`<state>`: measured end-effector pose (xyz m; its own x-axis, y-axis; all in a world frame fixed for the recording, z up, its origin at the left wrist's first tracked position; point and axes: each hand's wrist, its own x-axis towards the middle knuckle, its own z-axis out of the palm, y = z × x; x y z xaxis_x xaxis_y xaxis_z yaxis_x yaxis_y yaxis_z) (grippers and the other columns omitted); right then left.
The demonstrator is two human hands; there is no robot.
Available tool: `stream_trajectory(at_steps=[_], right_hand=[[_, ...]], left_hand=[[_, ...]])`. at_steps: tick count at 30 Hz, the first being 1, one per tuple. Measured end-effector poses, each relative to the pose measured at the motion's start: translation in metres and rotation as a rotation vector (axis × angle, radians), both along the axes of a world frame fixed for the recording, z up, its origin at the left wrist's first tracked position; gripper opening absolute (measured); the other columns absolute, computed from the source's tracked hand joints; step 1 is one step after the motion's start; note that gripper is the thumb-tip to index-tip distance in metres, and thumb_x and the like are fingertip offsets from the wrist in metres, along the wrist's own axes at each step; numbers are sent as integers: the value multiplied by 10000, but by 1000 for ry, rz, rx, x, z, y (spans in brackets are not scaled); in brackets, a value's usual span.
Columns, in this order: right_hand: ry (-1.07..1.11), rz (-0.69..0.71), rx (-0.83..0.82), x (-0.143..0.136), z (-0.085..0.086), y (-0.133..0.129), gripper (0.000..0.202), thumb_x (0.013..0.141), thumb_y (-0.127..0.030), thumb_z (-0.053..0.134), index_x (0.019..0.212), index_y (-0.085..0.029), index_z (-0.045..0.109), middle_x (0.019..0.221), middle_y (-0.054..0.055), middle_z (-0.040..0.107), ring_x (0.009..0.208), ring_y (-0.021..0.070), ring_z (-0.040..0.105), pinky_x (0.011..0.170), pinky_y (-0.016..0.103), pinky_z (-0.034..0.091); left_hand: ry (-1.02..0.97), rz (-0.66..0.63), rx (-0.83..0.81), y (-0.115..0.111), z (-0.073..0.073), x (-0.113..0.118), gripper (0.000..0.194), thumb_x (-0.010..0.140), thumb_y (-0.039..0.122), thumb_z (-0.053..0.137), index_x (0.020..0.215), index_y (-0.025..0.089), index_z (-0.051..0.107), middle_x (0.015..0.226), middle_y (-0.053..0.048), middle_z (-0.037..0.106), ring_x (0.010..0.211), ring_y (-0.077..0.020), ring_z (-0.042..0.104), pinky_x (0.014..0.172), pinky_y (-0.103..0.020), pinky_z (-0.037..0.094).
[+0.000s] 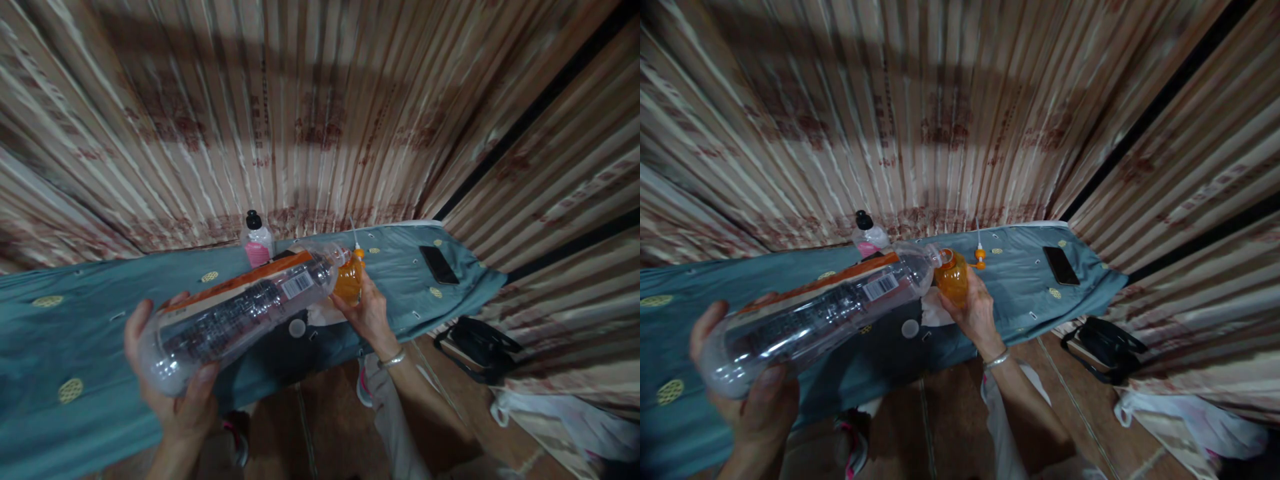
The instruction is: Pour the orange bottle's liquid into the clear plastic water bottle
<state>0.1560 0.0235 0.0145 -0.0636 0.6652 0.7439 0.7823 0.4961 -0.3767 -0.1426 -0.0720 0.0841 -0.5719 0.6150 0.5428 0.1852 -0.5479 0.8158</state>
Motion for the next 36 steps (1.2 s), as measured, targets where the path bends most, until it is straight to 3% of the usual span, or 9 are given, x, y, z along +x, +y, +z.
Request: stream_trajectory(at_steps=[6,14,21,36], right_hand=[[-9,-13,-13,1,-2,0,806,945,-515,785,1585,-148,461,1353,208,770,1237,341,775,1034,524,674],[-14,-11,15,0,0,0,822,945,-491,794,1605,-153,438,1339,205,778,1202,340,790,999,512,686],[-22,0,74,-1,-2,1,826,972,-475,773,1635,-154,400,1350,202,775,1213,335,787,988,500,691],[4,-10,-18,0,0,-1,778,966,-521,757,1587,-151,469,1332,206,778,1197,340,789,993,513,685]], left_hand=[[-10,2,40,2,2,2,1002,534,551,951,1458,316,643,1312,-60,759,1167,-321,702,1135,-503,508],[-28,-78,115,2,4,3,942,565,424,990,1455,347,691,1327,-7,792,1174,-236,701,1070,-353,510],[-26,-91,122,3,4,3,911,606,453,995,1458,348,689,1328,1,796,1177,-218,706,1070,-340,504],[-21,-100,129,4,-2,1,941,597,429,991,1476,327,673,1345,-18,794,1177,-224,714,1040,-337,514]])
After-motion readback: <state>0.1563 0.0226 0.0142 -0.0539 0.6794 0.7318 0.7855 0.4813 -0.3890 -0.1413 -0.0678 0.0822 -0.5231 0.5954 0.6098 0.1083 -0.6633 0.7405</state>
